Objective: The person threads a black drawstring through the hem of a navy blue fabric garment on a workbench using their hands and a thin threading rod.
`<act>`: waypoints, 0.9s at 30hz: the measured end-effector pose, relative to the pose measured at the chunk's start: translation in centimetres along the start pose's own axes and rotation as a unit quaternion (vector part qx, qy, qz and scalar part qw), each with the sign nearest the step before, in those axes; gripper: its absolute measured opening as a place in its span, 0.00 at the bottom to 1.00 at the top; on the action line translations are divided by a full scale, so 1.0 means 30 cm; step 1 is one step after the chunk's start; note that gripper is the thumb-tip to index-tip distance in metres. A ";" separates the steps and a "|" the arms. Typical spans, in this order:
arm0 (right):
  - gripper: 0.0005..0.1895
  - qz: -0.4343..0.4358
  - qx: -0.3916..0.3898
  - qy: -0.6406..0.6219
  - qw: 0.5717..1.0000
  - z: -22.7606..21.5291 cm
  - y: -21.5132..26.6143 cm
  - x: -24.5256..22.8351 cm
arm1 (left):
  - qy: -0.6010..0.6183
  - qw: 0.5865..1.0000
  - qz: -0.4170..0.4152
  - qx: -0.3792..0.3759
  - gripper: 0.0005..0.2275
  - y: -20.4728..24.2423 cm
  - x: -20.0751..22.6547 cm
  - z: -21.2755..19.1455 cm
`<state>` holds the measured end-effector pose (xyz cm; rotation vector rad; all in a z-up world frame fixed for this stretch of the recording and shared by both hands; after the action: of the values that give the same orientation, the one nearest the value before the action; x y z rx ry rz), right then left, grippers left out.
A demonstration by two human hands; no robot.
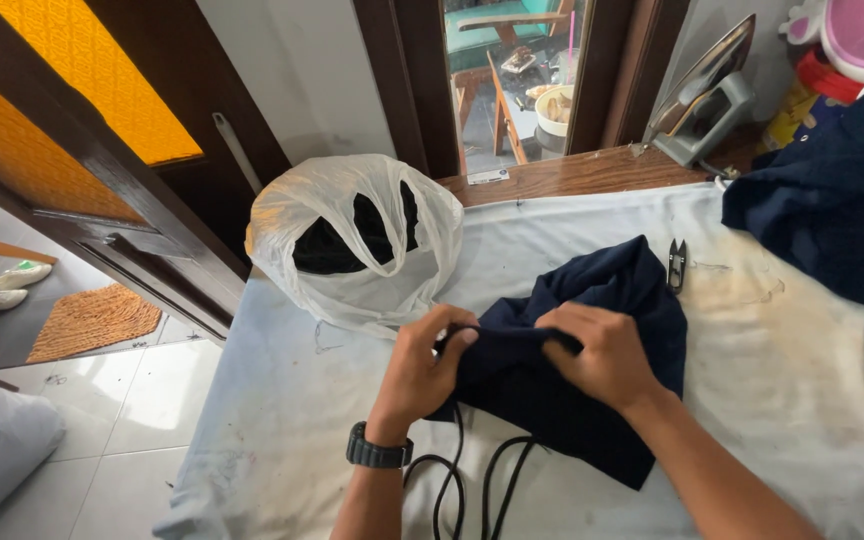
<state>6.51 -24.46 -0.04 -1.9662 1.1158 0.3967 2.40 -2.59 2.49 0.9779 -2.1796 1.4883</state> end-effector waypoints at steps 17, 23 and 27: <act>0.26 0.135 0.354 0.051 0.924 -0.360 -0.022 0.329 | -0.052 0.948 -0.109 0.294 0.08 0.051 -0.085 -0.157; 0.20 -0.015 0.159 0.032 0.987 -0.188 -0.052 0.042 | -0.012 0.986 -0.107 0.130 0.04 0.010 -0.043 0.024; 0.16 -0.067 0.004 -0.089 0.994 -0.028 0.013 -0.074 | 0.032 0.993 -0.096 0.064 0.04 0.008 -0.007 0.100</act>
<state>4.85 -23.97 1.64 -1.9440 0.8678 0.4844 2.71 -5.18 0.98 1.1293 -1.9061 1.5605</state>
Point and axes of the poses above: each hand's wrist, its own y-axis away from the middle knuckle, its own z-axis out of the palm, x = y × z, the point moved 4 cm from there along -y, towards the middle knuckle, and after that the axes turned 15 degrees about z, right-handed, at the moved point
